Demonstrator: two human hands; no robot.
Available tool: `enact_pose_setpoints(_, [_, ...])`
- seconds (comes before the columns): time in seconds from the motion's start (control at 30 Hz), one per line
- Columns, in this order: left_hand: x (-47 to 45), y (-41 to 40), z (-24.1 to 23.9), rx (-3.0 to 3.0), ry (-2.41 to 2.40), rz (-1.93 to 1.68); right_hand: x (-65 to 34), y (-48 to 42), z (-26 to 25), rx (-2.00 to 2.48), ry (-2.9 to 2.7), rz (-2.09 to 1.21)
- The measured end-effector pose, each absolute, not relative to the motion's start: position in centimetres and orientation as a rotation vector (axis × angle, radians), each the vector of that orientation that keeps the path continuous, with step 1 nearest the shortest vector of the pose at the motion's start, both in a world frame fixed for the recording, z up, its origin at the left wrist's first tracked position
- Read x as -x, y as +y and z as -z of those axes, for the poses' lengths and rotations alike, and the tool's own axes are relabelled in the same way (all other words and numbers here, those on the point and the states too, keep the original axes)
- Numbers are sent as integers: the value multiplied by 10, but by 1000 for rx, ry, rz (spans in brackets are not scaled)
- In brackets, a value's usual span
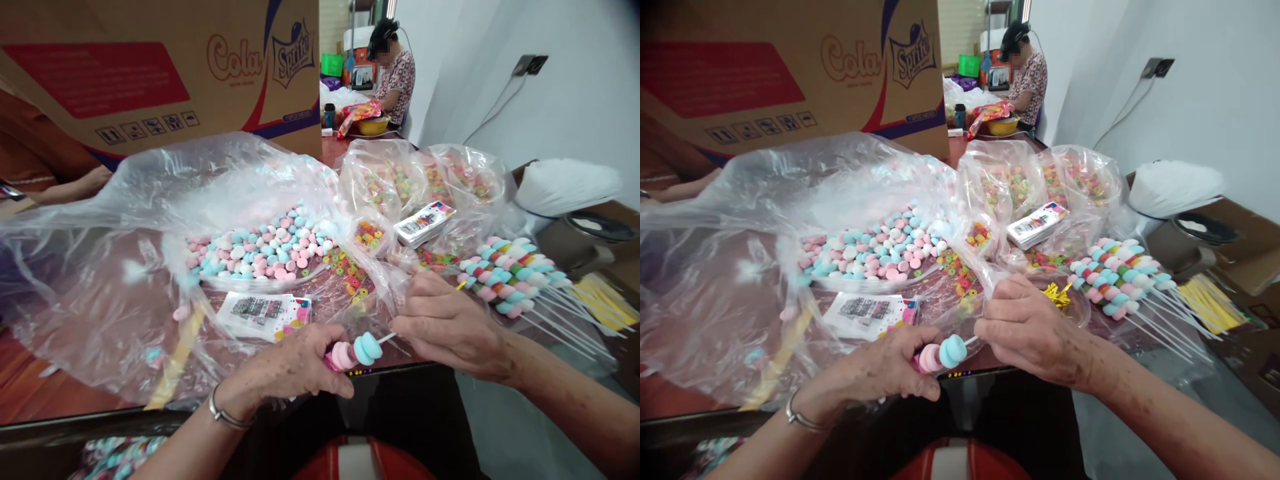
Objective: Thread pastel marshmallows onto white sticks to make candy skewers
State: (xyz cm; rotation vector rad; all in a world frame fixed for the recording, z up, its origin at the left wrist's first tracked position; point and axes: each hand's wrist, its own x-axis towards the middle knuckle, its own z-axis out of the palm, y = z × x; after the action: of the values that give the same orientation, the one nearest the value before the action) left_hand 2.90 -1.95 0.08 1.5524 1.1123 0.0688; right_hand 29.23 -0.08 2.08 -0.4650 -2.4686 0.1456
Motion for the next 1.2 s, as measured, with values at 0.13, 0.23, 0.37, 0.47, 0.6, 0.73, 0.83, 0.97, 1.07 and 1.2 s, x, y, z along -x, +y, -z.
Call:
enact_pose_setpoints(0.13, [-26, -22, -2, -1884, 1232, -85, -293, -4, -26, 489, -2481, -167])
enact_pose_setpoints(0.23, [-27, -26, -3, -2014, 1307, -177, -292, -8, -29, 520, -2471, -168])
enact_pose_setpoints(0.37, [-29, -31, -3, -2167, 1429, -313, -288, -14, -31, 589, -2445, -157])
enact_pose_setpoints(0.47, [-29, -31, -1, -2231, 1435, -368, -286, -15, -32, 633, -2440, -183])
enact_pose_setpoints(0.6, [-29, -30, 0, -2247, 1333, -400, -288, -14, -33, 717, -2446, -266])
enact_pose_setpoints(0.73, [-28, -27, 2, -2293, 1351, -495, -288, -17, -36, 729, -2454, -256])
enact_pose_setpoints(0.83, [-29, -24, 8, -2394, 1372, -627, -286, -20, -38, 742, -2455, -216])
enact_pose_setpoints(0.97, [-29, -25, 14, -2469, 1315, -723, -284, -20, -36, 787, -2447, -232])
enact_pose_setpoints(1.07, [-29, -28, 11, -2410, 1237, -638, -286, -15, -31, 844, -2419, -311])
enact_pose_setpoints(1.2, [-31, -31, -1, -2272, 1145, -458, -289, -8, -26, 912, -2411, -436])
